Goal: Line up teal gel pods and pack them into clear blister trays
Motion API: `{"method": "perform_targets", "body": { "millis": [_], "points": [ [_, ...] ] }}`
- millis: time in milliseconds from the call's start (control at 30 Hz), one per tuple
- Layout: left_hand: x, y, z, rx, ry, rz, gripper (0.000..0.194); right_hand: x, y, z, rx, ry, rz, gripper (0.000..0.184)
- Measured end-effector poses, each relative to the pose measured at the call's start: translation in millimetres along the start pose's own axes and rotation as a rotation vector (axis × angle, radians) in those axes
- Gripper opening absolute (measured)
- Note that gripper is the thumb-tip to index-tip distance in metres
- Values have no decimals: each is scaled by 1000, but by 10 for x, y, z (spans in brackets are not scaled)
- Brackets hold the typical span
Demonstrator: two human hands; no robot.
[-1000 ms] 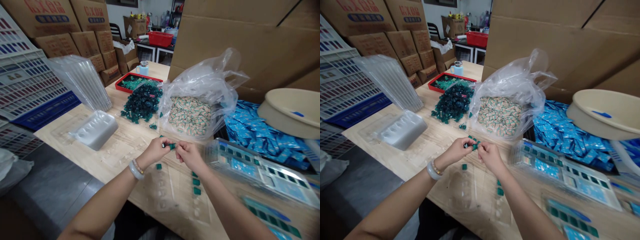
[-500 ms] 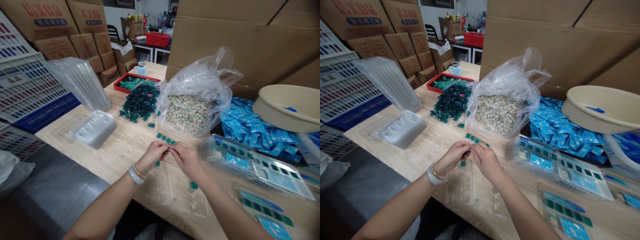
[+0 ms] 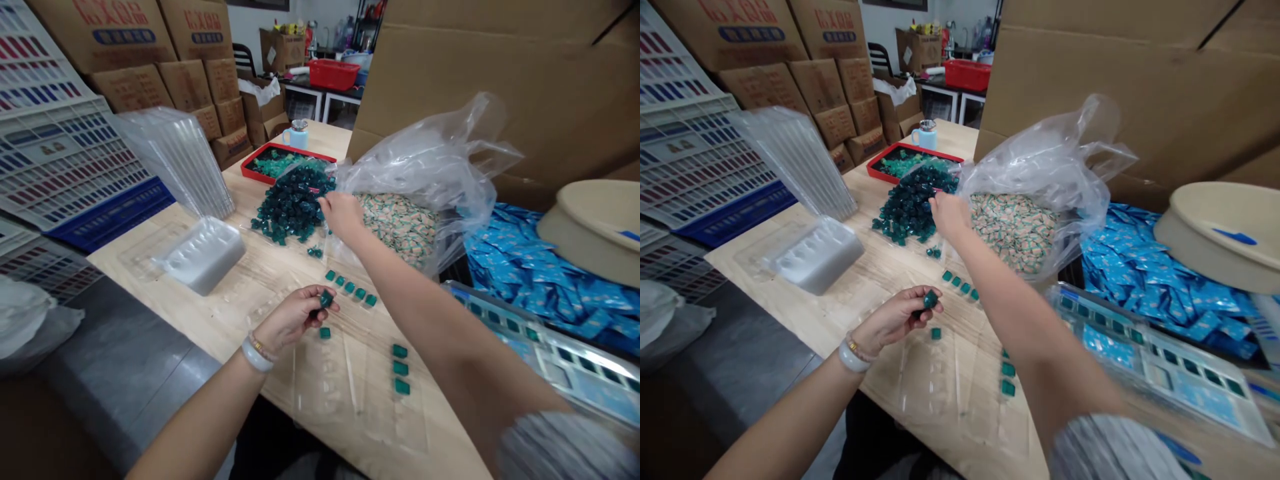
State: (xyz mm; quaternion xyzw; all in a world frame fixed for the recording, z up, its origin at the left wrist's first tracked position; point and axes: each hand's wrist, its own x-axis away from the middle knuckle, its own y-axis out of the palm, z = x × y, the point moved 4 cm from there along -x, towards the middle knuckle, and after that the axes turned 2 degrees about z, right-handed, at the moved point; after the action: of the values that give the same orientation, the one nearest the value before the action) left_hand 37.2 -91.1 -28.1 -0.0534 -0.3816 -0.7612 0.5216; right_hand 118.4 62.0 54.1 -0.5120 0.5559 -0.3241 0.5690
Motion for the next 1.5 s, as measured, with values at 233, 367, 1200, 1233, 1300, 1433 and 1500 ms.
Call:
{"method": "perform_targets", "body": {
  "millis": [233, 367, 1200, 1233, 1300, 1433, 1500],
  "points": [
    [-30, 22, -164, -20, 63, 9, 14, 652, -187, 171, -297, -130, -32, 33],
    [-54, 467, -558, -48, -55, -180, 18, 2035, -445, 428, -625, -173, -238, 20],
    [138, 1086, -1007, -716, 235, -262, 22, 3356, -465, 943, -954, 375, -87, 22],
    [157, 1041, -972, -788, 288, -236, 19, 3378, -476, 963, -871, 354, -78, 21],
    [213, 909, -893, -929, 398, -147, 16, 3427, -470, 1010, -680, 297, -77, 20],
    [335, 679, -918, -1195, 451, -112, 15, 3507, -250, 1045, -478, 169, -211, 21],
    [368, 681, -1031, -1321, 455, -184, 17, 3518, -105, 1019, -430, 121, -283, 22]
  ]
}}
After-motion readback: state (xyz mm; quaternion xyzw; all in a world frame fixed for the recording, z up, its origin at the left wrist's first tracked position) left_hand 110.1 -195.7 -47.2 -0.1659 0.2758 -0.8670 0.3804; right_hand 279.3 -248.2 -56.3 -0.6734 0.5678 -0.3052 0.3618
